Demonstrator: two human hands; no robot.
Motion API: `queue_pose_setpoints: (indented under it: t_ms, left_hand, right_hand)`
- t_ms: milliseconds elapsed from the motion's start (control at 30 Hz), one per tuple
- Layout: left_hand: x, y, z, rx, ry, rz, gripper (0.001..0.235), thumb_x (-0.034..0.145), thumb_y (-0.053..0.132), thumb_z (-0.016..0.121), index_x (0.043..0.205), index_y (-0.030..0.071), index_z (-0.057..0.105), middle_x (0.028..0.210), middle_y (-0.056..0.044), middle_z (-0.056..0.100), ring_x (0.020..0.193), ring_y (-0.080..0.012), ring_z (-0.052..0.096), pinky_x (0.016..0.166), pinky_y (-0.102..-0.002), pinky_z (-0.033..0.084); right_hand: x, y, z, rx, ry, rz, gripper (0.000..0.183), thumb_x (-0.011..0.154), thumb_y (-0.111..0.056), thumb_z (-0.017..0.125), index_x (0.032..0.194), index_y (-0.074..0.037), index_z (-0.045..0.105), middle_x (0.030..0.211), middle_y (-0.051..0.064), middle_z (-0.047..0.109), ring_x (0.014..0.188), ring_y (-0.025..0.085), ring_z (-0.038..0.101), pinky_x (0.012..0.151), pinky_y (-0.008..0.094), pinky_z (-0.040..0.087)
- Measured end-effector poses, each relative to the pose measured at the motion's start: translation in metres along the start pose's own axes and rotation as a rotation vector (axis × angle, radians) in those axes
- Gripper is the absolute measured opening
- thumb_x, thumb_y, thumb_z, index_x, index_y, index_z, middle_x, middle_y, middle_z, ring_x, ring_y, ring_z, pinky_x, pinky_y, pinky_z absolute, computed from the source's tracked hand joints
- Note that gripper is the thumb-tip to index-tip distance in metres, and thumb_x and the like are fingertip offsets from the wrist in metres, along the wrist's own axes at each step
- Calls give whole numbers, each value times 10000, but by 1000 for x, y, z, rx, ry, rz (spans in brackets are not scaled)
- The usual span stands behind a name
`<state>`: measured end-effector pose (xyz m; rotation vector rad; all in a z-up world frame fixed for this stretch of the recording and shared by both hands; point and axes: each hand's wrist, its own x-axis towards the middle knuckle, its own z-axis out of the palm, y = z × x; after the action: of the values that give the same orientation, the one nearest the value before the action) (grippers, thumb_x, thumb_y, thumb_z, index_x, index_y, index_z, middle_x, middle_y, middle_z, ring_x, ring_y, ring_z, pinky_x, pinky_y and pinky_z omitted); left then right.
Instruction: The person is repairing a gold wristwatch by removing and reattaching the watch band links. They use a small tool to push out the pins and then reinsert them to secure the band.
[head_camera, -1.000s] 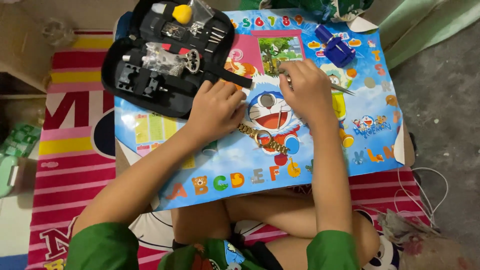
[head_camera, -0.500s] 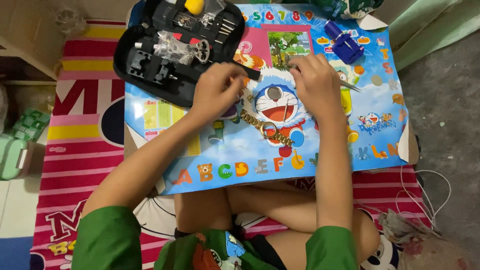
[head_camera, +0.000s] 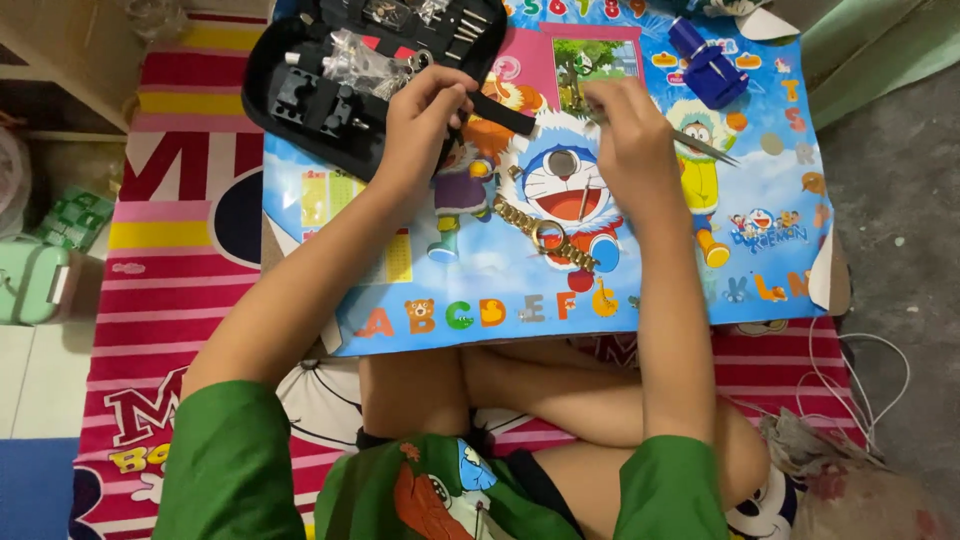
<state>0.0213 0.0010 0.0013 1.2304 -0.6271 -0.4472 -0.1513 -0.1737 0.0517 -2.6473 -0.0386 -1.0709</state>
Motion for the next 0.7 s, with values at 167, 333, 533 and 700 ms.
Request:
queue_pose_setpoints:
  t_ms: [167, 333, 533, 700]
  left_hand:
    - [0, -6, 1, 66, -29, 54, 181, 971, 114, 560, 1050, 71, 718, 875, -20, 688, 755, -55, 549, 692, -188, 463]
    - [-5, -5, 5, 145, -59, 101, 174, 989, 104, 554, 1069, 68, 703, 874, -25, 676, 730, -54, 502, 624, -192, 413]
    - [-18, 3, 16, 639, -112, 267, 254, 904, 168, 615, 1154, 120, 614, 957, 12, 626, 740, -78, 599, 697, -262, 459]
    - [-17, -3, 16, 782, -115, 395, 263, 890, 146, 633, 1150, 109, 622, 1012, -11, 676, 884, -163, 619, 752, -324, 482]
  right_hand:
    - [-3, 3, 6, -98, 6, -78, 346, 814, 237, 605, 1099, 54, 677, 1083, 150, 664, 787, 274, 649, 745, 380, 563]
    - [-5, 8, 1, -204, 30, -55, 297, 830, 164, 668, 1070, -4, 715, 1030, 89, 634, 720, 222, 594, 683, 358, 515]
    - [-7, 15, 8, -285, 47, -69, 243, 854, 100, 699, 1055, -32, 736, 1006, 74, 631, 716, 205, 590, 663, 340, 501]
    - [-12, 14, 31, -203, -121, 64, 191, 859, -236, 858, 994, -156, 749, 890, -20, 619, 722, 150, 610, 678, 320, 509]
